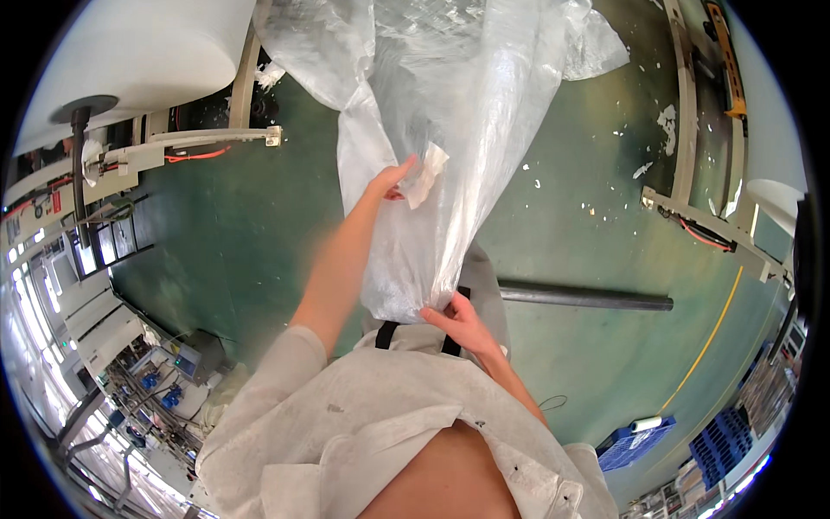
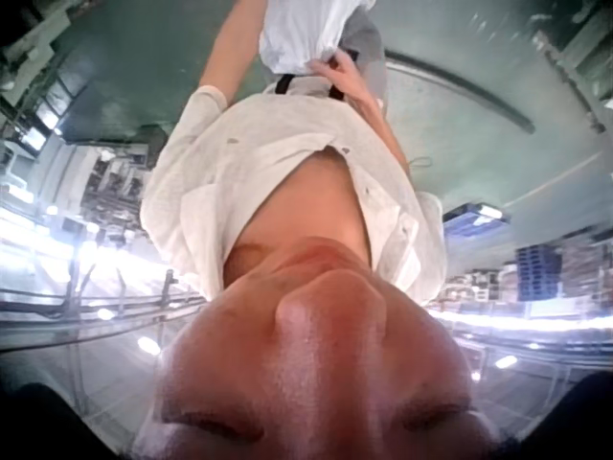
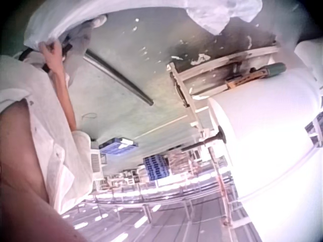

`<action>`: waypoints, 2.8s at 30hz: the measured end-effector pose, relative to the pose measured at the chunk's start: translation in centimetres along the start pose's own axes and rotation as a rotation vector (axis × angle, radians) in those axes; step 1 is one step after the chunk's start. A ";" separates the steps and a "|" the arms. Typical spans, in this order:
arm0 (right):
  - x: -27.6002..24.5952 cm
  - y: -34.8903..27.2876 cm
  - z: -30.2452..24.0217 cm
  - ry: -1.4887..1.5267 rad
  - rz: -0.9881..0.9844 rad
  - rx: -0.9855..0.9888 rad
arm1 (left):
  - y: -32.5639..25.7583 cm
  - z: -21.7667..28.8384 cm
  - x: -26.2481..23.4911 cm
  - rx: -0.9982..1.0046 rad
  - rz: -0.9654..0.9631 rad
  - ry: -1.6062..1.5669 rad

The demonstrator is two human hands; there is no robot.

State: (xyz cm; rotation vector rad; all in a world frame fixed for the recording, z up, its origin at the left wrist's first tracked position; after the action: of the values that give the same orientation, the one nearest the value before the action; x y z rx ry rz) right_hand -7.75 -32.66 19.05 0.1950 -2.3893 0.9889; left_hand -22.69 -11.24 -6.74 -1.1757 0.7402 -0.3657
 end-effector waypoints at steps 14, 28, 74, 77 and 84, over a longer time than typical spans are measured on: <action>-3.5 -1.4 1.4 -0.364 0.043 0.040 | 1.5 6.1 2.5 0.316 -0.253 -0.834; -9.4 4.0 5.0 -1.476 0.006 0.246 | -13.2 3.9 -14.2 0.751 0.397 -0.719; 1.5 13.4 -0.7 -0.391 0.408 -0.209 | -13.6 -0.1 -5.0 0.812 0.065 -0.030; 0.2 11.4 -0.4 -0.356 0.431 -0.190 | -14.7 0.9 -4.0 0.880 0.008 0.054; -2.8 7.3 -0.4 -0.198 0.297 0.070 | -21.5 2.0 -1.6 0.872 0.165 -0.097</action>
State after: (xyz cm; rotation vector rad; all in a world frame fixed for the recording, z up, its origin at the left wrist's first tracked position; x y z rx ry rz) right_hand -7.60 -27.29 13.28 -0.0422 -2.6173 1.2395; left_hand -20.01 -16.67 14.01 -0.3051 0.4968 -0.4265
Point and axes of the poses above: each hand's wrist, its own y-axis towards the middle knuckle, its own x-axis out of the palm, z = x × y, the point moved 8 cm from there along y, towards the middle knuckle, and after that the axes turned 2 degrees about z, right-handed, at the moved point
